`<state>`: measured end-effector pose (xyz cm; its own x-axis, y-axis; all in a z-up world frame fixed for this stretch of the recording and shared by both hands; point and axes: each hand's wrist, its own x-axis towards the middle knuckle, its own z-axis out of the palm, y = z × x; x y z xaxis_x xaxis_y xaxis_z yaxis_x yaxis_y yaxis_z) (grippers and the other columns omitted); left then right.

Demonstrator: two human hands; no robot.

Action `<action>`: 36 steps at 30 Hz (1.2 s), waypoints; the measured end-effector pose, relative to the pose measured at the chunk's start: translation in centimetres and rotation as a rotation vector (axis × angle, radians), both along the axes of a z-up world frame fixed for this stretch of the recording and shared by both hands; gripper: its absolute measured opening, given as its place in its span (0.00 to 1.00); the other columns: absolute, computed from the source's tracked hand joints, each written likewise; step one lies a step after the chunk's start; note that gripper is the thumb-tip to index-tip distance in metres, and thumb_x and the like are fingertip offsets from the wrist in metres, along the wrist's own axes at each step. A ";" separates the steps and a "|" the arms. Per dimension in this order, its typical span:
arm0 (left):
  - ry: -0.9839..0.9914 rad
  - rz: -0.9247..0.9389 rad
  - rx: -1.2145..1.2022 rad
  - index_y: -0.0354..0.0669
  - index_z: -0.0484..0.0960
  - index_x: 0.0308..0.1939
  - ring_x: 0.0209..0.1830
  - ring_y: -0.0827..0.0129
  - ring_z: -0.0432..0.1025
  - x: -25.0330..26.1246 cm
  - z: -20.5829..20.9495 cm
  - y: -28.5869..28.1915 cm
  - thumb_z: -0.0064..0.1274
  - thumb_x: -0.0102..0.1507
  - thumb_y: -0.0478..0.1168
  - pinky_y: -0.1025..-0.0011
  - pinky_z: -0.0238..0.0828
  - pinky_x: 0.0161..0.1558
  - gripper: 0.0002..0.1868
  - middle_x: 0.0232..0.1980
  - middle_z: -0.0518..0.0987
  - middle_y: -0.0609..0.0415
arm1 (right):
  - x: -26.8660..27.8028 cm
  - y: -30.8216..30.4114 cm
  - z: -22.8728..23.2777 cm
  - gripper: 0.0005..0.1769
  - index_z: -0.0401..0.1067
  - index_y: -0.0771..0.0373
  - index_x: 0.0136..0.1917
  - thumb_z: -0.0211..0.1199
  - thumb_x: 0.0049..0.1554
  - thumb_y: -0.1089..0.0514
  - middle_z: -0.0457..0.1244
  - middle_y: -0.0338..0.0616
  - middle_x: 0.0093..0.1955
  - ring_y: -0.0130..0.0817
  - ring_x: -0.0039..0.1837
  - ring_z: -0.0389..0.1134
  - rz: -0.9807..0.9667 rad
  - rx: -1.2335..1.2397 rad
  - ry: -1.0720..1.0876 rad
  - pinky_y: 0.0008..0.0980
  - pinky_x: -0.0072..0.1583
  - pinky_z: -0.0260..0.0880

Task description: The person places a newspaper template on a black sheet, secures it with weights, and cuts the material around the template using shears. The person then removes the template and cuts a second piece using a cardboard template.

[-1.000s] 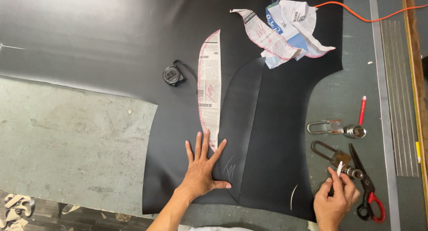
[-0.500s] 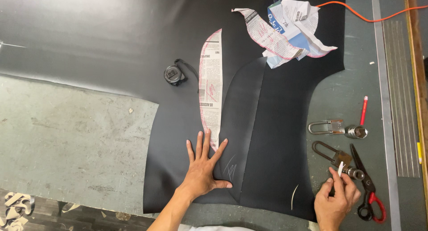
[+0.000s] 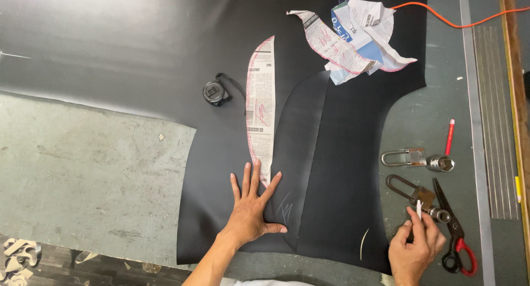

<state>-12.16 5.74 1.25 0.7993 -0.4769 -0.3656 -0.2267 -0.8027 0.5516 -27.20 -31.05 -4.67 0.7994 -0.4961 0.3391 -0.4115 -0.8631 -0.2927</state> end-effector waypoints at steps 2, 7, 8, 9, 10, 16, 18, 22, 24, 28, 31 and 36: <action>0.001 0.002 0.000 0.66 0.46 0.79 0.80 0.39 0.16 0.0 0.0 0.0 0.76 0.34 0.67 0.32 0.10 0.72 0.76 0.81 0.25 0.34 | 0.0 0.1 0.0 0.15 0.78 0.56 0.64 0.60 0.65 0.65 0.63 0.38 0.69 0.42 0.68 0.56 -0.001 -0.006 -0.002 0.39 0.70 0.60; -0.015 0.007 -0.030 0.65 0.46 0.79 0.80 0.39 0.16 0.0 0.1 0.0 0.76 0.34 0.67 0.32 0.10 0.72 0.76 0.81 0.25 0.33 | 0.0 0.2 0.1 0.15 0.78 0.56 0.64 0.60 0.65 0.65 0.63 0.38 0.69 0.42 0.68 0.56 -0.002 0.005 0.001 0.39 0.70 0.59; -0.005 0.007 -0.021 0.65 0.46 0.79 0.80 0.39 0.16 0.0 0.1 0.0 0.76 0.34 0.67 0.32 0.10 0.72 0.76 0.81 0.25 0.34 | 0.0 0.2 0.1 0.16 0.78 0.57 0.64 0.60 0.65 0.65 0.63 0.37 0.68 0.41 0.68 0.56 -0.002 -0.008 0.005 0.40 0.71 0.59; 0.006 0.006 -0.012 0.66 0.46 0.79 0.80 0.39 0.16 0.0 0.1 0.0 0.76 0.35 0.67 0.32 0.10 0.72 0.76 0.81 0.25 0.34 | 0.0 0.1 0.1 0.16 0.78 0.57 0.64 0.61 0.65 0.65 0.63 0.37 0.68 0.41 0.68 0.56 -0.001 -0.022 0.009 0.40 0.71 0.59; 0.017 0.006 -0.003 0.66 0.46 0.79 0.80 0.40 0.15 0.0 0.1 0.0 0.76 0.35 0.67 0.32 0.10 0.72 0.75 0.81 0.24 0.34 | 0.0 0.0 0.1 0.16 0.78 0.57 0.64 0.61 0.65 0.65 0.63 0.37 0.68 0.41 0.68 0.56 0.002 -0.026 0.007 0.40 0.71 0.60; 0.000 0.007 -0.012 0.65 0.46 0.79 0.80 0.40 0.16 0.0 0.2 0.0 0.76 0.35 0.67 0.33 0.10 0.72 0.75 0.81 0.25 0.34 | -0.1 0.0 -0.2 0.15 0.78 0.57 0.64 0.61 0.65 0.66 0.63 0.38 0.69 0.42 0.68 0.57 0.004 -0.014 -0.016 0.39 0.71 0.60; -0.003 0.006 -0.015 0.65 0.46 0.79 0.80 0.40 0.16 0.0 0.2 0.0 0.76 0.35 0.67 0.33 0.10 0.72 0.75 0.81 0.25 0.34 | -0.1 -0.1 -0.2 0.15 0.78 0.57 0.64 0.61 0.65 0.66 0.63 0.37 0.69 0.41 0.68 0.57 0.000 -0.015 -0.008 0.39 0.70 0.60; 0.022 0.002 0.018 0.66 0.46 0.79 0.80 0.40 0.15 0.0 0.1 0.0 0.75 0.35 0.68 0.33 0.09 0.72 0.75 0.81 0.24 0.34 | -0.1 -0.1 -0.2 0.15 0.78 0.56 0.64 0.60 0.65 0.66 0.62 0.38 0.69 0.42 0.68 0.56 -0.001 -0.016 0.000 0.39 0.70 0.60; 0.004 0.004 0.001 0.66 0.46 0.79 0.80 0.40 0.16 0.0 0.1 0.0 0.75 0.34 0.68 0.32 0.10 0.72 0.76 0.81 0.25 0.34 | -0.1 -0.1 -0.2 0.16 0.78 0.56 0.64 0.61 0.65 0.65 0.62 0.38 0.69 0.42 0.68 0.56 -0.002 -0.020 0.004 0.39 0.70 0.60; -0.010 0.007 -0.018 0.66 0.46 0.79 0.80 0.39 0.16 0.0 0.0 0.0 0.75 0.34 0.68 0.32 0.10 0.72 0.76 0.81 0.25 0.34 | -0.1 -0.1 -0.2 0.16 0.78 0.56 0.64 0.61 0.65 0.65 0.62 0.37 0.68 0.42 0.68 0.56 -0.011 -0.014 0.011 0.39 0.69 0.61; -0.024 0.003 -0.020 0.64 0.46 0.79 0.80 0.38 0.17 0.0 0.0 0.1 0.76 0.35 0.67 0.32 0.11 0.72 0.76 0.81 0.25 0.33 | -0.1 0.0 -0.2 0.15 0.78 0.56 0.64 0.60 0.65 0.65 0.62 0.37 0.69 0.42 0.68 0.56 -0.006 -0.015 -0.002 0.39 0.69 0.61; -0.007 0.008 -0.019 0.65 0.46 0.79 0.80 0.39 0.17 -0.1 0.1 0.0 0.76 0.35 0.67 0.32 0.10 0.72 0.76 0.81 0.25 0.34 | -0.1 0.0 0.0 0.15 0.78 0.56 0.64 0.60 0.66 0.65 0.62 0.38 0.69 0.42 0.69 0.56 0.006 -0.013 -0.013 0.39 0.70 0.61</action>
<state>-12.25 5.79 1.32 0.8054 -0.4775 -0.3511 -0.2243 -0.7938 0.5653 -27.28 -31.09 -4.71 0.7977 -0.4870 0.3558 -0.4030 -0.8693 -0.2862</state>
